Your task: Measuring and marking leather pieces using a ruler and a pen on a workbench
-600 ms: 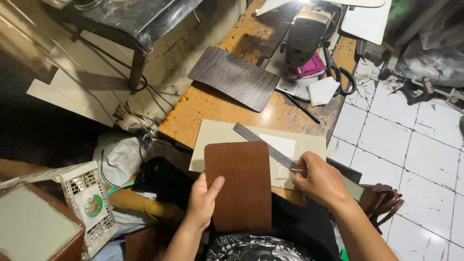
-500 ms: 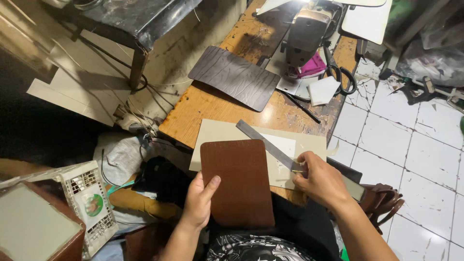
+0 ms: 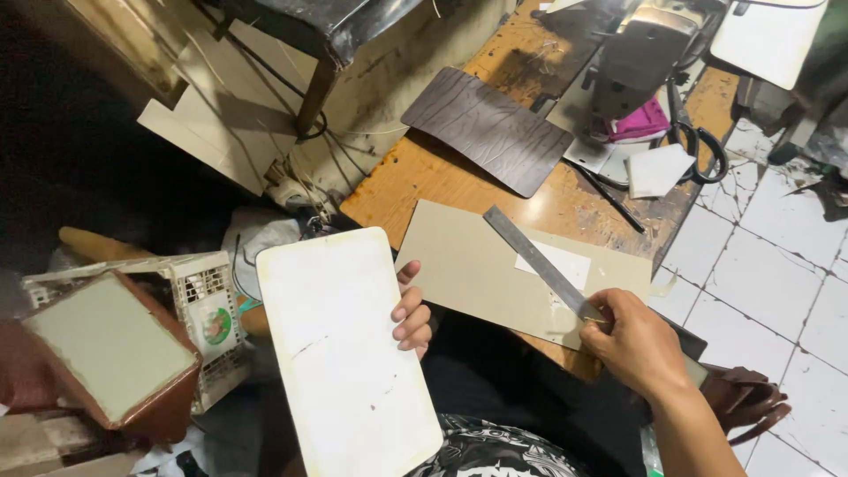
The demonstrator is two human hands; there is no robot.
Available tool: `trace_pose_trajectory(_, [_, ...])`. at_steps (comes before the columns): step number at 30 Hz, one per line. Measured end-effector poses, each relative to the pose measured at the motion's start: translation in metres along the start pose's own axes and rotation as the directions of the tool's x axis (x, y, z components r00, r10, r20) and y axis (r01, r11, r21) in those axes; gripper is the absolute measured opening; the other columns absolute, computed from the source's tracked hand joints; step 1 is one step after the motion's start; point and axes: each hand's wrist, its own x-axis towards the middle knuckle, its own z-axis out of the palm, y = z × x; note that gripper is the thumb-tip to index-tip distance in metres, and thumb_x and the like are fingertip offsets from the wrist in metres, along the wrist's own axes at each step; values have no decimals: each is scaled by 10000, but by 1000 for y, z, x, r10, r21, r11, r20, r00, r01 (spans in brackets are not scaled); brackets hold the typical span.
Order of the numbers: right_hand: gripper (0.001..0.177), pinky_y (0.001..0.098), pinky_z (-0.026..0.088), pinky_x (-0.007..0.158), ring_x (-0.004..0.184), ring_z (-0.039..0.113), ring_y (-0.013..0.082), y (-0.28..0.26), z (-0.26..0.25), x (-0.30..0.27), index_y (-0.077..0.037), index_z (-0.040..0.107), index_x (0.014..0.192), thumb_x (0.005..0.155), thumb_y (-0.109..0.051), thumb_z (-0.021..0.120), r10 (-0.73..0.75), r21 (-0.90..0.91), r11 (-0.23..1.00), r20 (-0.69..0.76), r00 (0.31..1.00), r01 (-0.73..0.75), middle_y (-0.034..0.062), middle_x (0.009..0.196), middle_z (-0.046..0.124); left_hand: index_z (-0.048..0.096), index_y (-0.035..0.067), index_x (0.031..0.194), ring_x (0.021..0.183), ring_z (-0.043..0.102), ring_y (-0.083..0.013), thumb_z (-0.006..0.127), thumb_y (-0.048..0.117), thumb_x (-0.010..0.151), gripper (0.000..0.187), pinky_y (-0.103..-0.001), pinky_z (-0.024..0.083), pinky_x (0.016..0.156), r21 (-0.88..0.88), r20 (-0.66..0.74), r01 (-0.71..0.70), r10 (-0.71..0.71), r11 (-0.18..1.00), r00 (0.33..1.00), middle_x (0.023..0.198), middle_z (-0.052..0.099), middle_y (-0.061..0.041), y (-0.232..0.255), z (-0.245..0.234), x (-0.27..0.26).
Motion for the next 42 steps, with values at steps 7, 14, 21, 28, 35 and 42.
trace_pose_trajectory(7, [309, 401, 503, 882, 1053, 700, 260, 9, 6, 5, -230, 700, 1102, 807, -316, 669, -29, 0, 1000, -14, 999, 29, -11, 1161, 747, 410, 80, 1438, 712, 555, -235, 428, 576, 1030, 643, -347, 456, 638, 119, -239, -21, 49, 993, 970, 912, 578, -126, -20, 10, -10])
trace_pose_trajectory(14, [363, 409, 506, 884, 1079, 691, 261, 8, 5, 5, -214, 690, 1148, 809, -338, 657, -7, -4, 1000, -7, 1000, 7, -8, 1213, 730, 457, 81, 1337, 688, 573, -214, 465, 517, 1019, 541, -314, 436, 584, 255, -494, 16, 117, 967, 862, 916, 607, -130, -31, 18, 0])
trace_pose_trajectory(21, [363, 407, 503, 882, 1075, 693, 265, 6, 4, 5, -216, 693, 1142, 798, -326, 659, 5, 8, 1000, -9, 1000, -5, -9, 1211, 729, 504, 83, 1236, 663, 592, -194, 501, 459, 1007, 441, -281, 416, 530, 382, -694, 86, 224, 920, 684, 920, 637, -135, -36, 26, -2])
trace_pose_trajectory(28, [312, 394, 500, 880, 1032, 702, 268, 15, 8, 9, -205, 708, 1079, 786, -306, 669, -41, 26, 999, -45, 998, 42, 9, 1133, 753, 541, 84, 1155, 644, 606, -178, 530, 412, 998, 364, -254, 400, 486, 459, -796, 174, 317, 871, 516, 924, 660, -139, -43, 34, -1])
trace_pose_trajectory(35, [107, 285, 453, 732, 809, 604, 146, 31, -11, 6, -116, 770, 1006, 947, -196, 730, -46, 425, 905, 59, 997, 17, 25, 897, 742, 609, 102, 1010, 769, 597, -138, 632, 308, 979, 210, -249, 423, 657, 615, -763, 238, 493, 752, 417, 927, 665, -79, -53, 14, -2])
trace_pose_trajectory(42, [138, 268, 442, 759, 827, 578, 132, 50, -34, 7, -113, 794, 1055, 934, -178, 778, -19, 450, 888, -180, 983, 99, -5, 946, 748, 463, 8, 1416, 1084, 684, -268, 625, 93, 927, 522, -423, 546, 999, 705, -652, 230, 486, 671, 582, 1205, 716, -258, -59, 10, 7])
